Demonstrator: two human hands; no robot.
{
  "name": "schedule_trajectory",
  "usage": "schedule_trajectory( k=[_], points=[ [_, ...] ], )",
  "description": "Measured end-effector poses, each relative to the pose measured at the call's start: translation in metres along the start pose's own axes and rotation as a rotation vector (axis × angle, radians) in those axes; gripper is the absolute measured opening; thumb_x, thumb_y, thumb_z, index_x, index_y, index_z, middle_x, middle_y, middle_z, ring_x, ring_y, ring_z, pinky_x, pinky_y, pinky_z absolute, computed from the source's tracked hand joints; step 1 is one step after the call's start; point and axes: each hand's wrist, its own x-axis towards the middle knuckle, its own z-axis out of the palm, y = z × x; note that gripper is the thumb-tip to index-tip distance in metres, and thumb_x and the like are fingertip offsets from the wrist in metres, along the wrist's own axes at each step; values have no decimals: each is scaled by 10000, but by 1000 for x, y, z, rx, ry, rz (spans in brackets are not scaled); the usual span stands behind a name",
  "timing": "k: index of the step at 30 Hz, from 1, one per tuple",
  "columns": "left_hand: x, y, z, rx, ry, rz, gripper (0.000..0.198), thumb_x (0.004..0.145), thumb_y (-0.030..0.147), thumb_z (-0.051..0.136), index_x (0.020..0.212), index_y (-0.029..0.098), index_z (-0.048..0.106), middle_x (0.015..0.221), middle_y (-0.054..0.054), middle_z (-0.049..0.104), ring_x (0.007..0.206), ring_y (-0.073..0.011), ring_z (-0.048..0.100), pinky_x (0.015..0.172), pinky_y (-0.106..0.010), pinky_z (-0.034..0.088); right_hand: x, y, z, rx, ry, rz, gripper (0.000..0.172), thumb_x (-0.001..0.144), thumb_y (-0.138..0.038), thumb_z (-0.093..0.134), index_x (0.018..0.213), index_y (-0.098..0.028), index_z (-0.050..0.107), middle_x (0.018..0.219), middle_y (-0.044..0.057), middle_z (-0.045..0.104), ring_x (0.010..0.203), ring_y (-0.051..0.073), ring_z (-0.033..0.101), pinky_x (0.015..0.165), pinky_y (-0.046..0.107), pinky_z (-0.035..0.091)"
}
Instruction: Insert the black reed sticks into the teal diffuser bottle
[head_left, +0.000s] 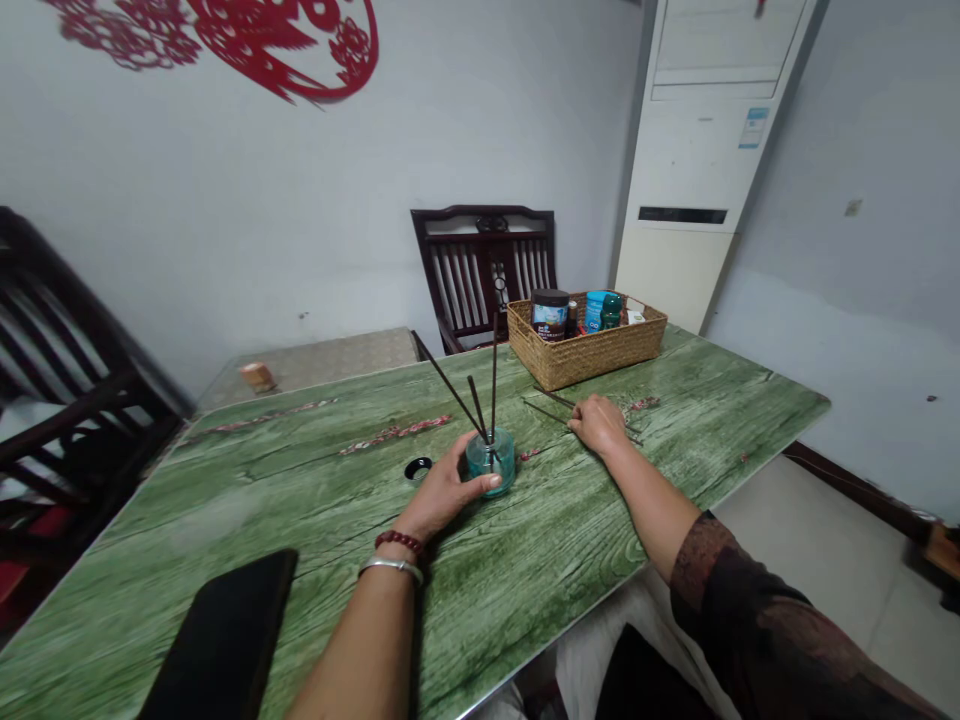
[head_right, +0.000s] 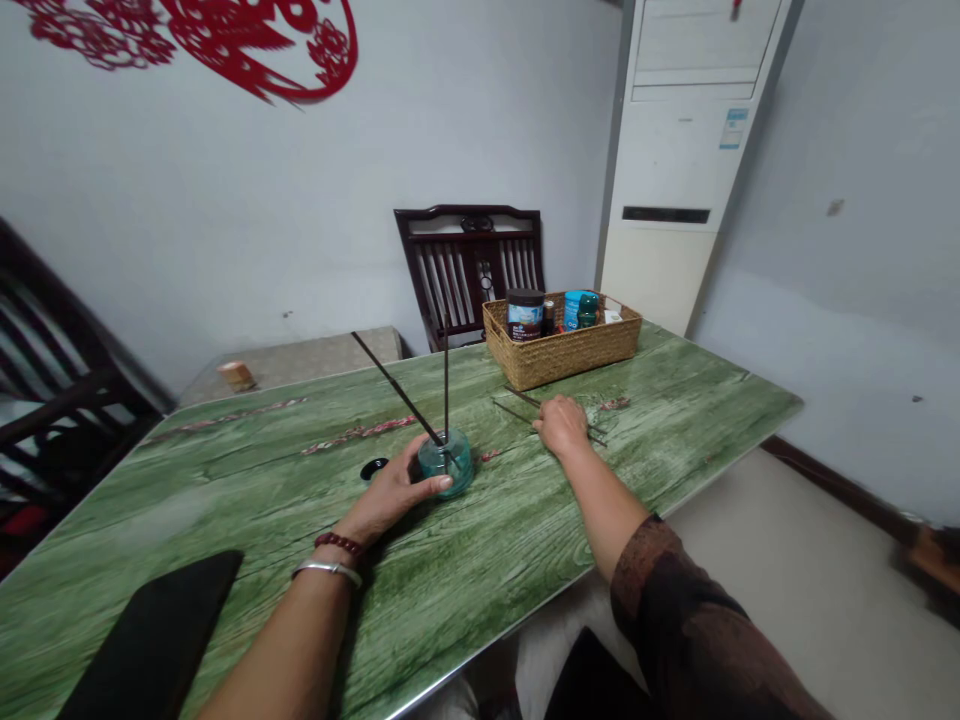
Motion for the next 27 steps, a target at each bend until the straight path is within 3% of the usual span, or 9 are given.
schedule_trajectory(
  k=[6,11,14,17,22,27],
  points=[
    [0,-2,-1,6,5,2,840,667,516,792,1370,147,518,1334,-150,662,1240,-343,611,1120,-500,422,-4,-7,-4,4,-110,-2,232,913,-282,578,967,-203,790,1041,139,777,978,244,727,795,283,480],
    [0,-2,0,5,18,11,825,662,510,798,1357,155,532,1338,-152,659,1244,-350,608,1125,-515,415,-9,-13,-14,123,-11,7,252,924,-269,533,964,-199,772,1002,149,779,959,259,727,801,304,482],
    [0,-2,0,-13,4,21,826,675,509,793,1364,143,523,1355,-163,648,1255,-344,602,1134,-505,408,-6,-14,-24,371,145,8,188,886,-265,572,920,-204,746,920,97,781,897,227,721,799,293,488],
    [0,-3,1,-20,-2,24,832,683,503,789,1373,130,512,1361,-170,643,1260,-338,599,1140,-494,402,-2,-19,-37,779,288,-17,141,795,-237,620,890,-188,712,816,48,764,785,184,704,758,271,504],
    [0,-2,1,-34,8,23,821,659,502,798,1360,161,538,1320,-144,674,1231,-342,619,1120,-501,423,-7,-38,-66,1493,330,-98,254,740,-362,679,918,-189,623,719,-1,734,525,111,586,501,206,438],
    [0,-1,2,-34,0,28,823,668,491,796,1364,137,534,1313,-166,670,1228,-337,620,1117,-498,422,-19,-68,-90,1687,391,-219,283,763,-397,723,924,-208,588,792,-3,747,546,81,592,500,176,447]
  ],
)
